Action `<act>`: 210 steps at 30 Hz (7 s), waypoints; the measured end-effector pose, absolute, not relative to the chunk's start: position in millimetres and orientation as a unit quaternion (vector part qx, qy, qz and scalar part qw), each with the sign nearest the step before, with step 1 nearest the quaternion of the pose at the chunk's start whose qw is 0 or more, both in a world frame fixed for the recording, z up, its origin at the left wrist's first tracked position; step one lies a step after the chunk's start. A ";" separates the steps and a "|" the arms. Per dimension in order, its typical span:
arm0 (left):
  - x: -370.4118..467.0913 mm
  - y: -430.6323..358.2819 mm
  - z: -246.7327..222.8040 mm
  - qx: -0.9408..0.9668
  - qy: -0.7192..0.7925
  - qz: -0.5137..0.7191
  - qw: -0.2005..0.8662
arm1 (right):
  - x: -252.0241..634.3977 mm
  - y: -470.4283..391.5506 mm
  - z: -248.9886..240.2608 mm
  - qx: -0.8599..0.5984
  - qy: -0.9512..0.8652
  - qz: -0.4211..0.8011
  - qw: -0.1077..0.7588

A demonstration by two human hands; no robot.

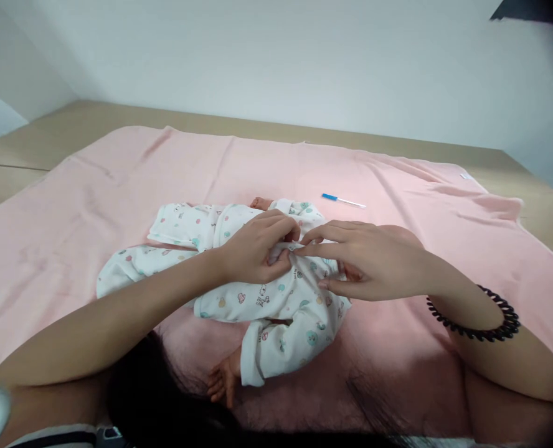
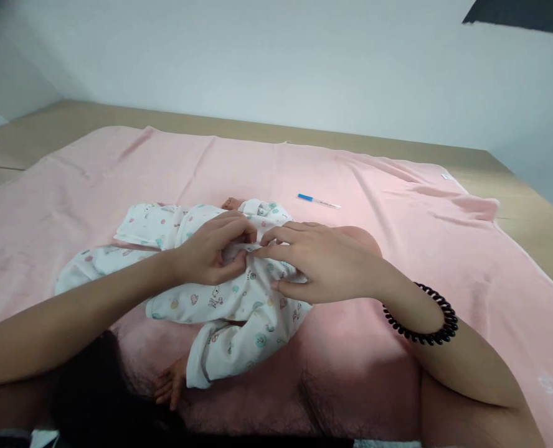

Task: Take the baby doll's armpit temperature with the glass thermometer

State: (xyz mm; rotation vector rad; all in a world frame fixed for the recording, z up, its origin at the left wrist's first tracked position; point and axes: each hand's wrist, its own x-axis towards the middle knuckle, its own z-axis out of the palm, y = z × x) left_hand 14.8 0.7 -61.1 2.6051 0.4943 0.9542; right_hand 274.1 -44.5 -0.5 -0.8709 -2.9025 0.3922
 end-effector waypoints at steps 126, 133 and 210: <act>-38.9 -7.1 17.6 0.908 0.342 -0.068 0.230 | 271.4 -47.0 4.5 -0.312 -0.935 0.167 0.022; -42.1 -12.3 21.4 0.902 0.339 -0.078 0.254 | 272.4 -46.5 3.6 -0.308 -0.935 0.172 0.026; -43.8 53.1 -25.0 0.835 0.189 -0.054 0.513 | 272.0 -47.5 4.0 -0.304 -0.938 0.164 0.022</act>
